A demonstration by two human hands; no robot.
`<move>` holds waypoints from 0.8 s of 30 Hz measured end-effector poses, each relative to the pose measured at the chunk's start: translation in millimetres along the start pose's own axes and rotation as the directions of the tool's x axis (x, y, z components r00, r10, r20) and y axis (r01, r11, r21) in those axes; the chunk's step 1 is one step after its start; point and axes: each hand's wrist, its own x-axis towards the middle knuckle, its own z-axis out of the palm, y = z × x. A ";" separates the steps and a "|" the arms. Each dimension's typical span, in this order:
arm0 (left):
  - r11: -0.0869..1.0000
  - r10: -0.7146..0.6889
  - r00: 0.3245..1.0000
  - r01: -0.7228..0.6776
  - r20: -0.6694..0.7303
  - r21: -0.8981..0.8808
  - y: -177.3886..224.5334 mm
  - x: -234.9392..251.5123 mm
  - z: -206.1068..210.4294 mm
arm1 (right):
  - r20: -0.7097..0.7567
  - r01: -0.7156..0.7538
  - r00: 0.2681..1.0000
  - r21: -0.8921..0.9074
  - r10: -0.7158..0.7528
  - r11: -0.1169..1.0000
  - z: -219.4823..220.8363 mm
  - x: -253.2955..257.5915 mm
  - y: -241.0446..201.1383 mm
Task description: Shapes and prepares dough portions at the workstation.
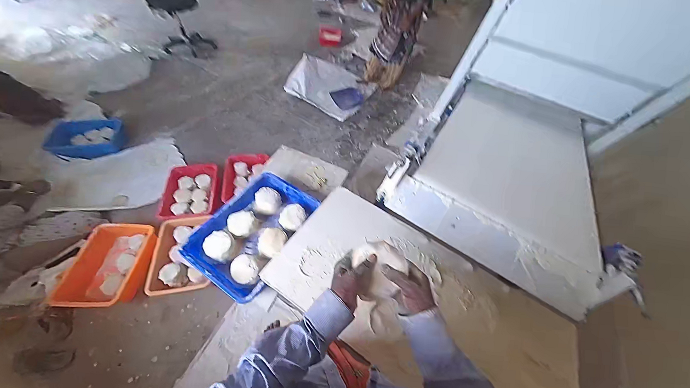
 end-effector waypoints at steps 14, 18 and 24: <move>0.968 -0.057 0.902 0.155 0.427 -0.198 59.4 25.1 13.3 | 0.666 0.605 0.731 -0.732 0.145 0.312 5.5 25.9 -162.8; 0.978 -0.093 0.779 0.187 0.620 -0.089 46.4 27.3 20.6 | 0.698 0.650 0.714 -0.689 0.052 0.320 -27.0 40.4 -156.4; 0.953 -0.294 0.783 0.285 0.548 0.105 35.8 8.0 41.8 | 0.480 0.341 0.877 -0.583 -0.026 0.737 -72.1 24.4 -122.3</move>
